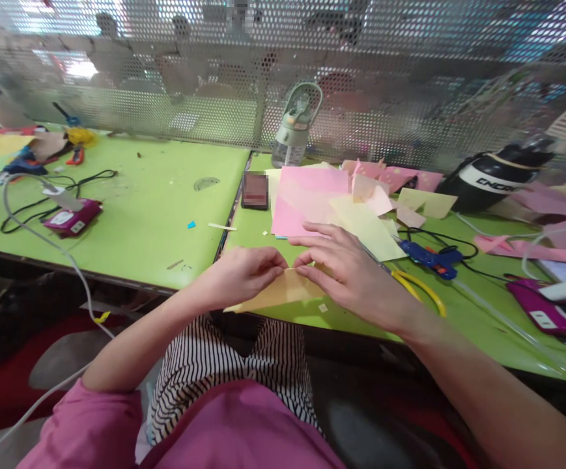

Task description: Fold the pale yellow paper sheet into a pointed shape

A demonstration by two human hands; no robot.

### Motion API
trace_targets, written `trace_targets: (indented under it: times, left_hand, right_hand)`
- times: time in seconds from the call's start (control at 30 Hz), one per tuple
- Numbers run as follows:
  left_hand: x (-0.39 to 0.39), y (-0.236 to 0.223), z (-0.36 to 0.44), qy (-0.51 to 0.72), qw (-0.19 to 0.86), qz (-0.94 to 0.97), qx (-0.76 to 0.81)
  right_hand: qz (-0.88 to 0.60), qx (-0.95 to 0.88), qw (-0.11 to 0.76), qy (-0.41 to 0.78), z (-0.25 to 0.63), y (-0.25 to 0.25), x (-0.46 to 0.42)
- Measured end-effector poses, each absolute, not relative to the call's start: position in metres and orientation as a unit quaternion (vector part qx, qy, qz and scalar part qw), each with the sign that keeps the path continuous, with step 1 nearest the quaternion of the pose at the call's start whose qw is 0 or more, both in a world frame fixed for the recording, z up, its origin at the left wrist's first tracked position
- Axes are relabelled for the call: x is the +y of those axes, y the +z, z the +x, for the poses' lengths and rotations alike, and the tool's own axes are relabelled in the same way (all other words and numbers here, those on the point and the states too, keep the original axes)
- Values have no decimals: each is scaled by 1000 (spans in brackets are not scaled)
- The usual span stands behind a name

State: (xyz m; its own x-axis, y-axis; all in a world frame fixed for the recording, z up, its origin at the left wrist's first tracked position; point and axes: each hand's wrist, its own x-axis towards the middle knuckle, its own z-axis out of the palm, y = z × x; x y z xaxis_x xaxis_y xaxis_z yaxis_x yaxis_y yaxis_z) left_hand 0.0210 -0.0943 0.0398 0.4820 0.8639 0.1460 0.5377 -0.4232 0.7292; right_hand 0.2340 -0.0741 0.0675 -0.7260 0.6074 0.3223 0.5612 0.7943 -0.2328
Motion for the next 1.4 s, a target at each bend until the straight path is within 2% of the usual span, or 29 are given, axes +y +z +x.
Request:
trace_targets:
  times: [0.07, 0.17, 0.23, 0.33, 0.4, 0.53, 0.67, 0.77, 0.87, 1.03, 1.17, 1.4]
  left_hand:
    - [-92, 42, 15, 265, 351, 788, 431]
    - [-93, 49, 1, 298, 420, 747, 420]
    - [-96, 51, -10, 315, 404, 753, 412]
    - [-105, 42, -22, 336, 215, 798, 452]
    - [-112, 26, -22, 330, 96, 802, 488]
    - [-132, -2, -6, 293, -43, 851, 434]
    - [-153, -4, 21, 230, -130, 902, 342]
    - [-164, 2, 37, 180, -129, 929, 298]
    - [-171, 2, 51, 129, -120, 931, 320]
    - [-172, 2, 68, 90, -92, 924, 360]
    - [-165, -6, 61, 117, -39, 956, 267]
    - [-153, -40, 41, 228, -5, 907, 355]
  right_hand:
    - [-324, -922, 203, 61, 237, 70, -72]
    - [-351, -897, 264, 55, 240, 75, -68]
    - [-355, -877, 322, 33, 242, 76, -65]
    - [-324, -862, 389, -6, 249, 64, -60]
    - [-304, -868, 392, -8, 256, 45, -57]
    - [-310, -897, 313, -28, 276, 1, -61]
    - [-331, -910, 237, -85, 288, -21, -83]
    - [-368, -891, 234, -129, 290, -25, -106]
    - [-410, -864, 250, -149, 291, -29, -126]
    - [-355, -904, 221, -86, 289, -37, -140]
    - [-328, -916, 221, -63, 289, -41, -137]
    - [-334, -904, 258, -72, 288, -42, -135]
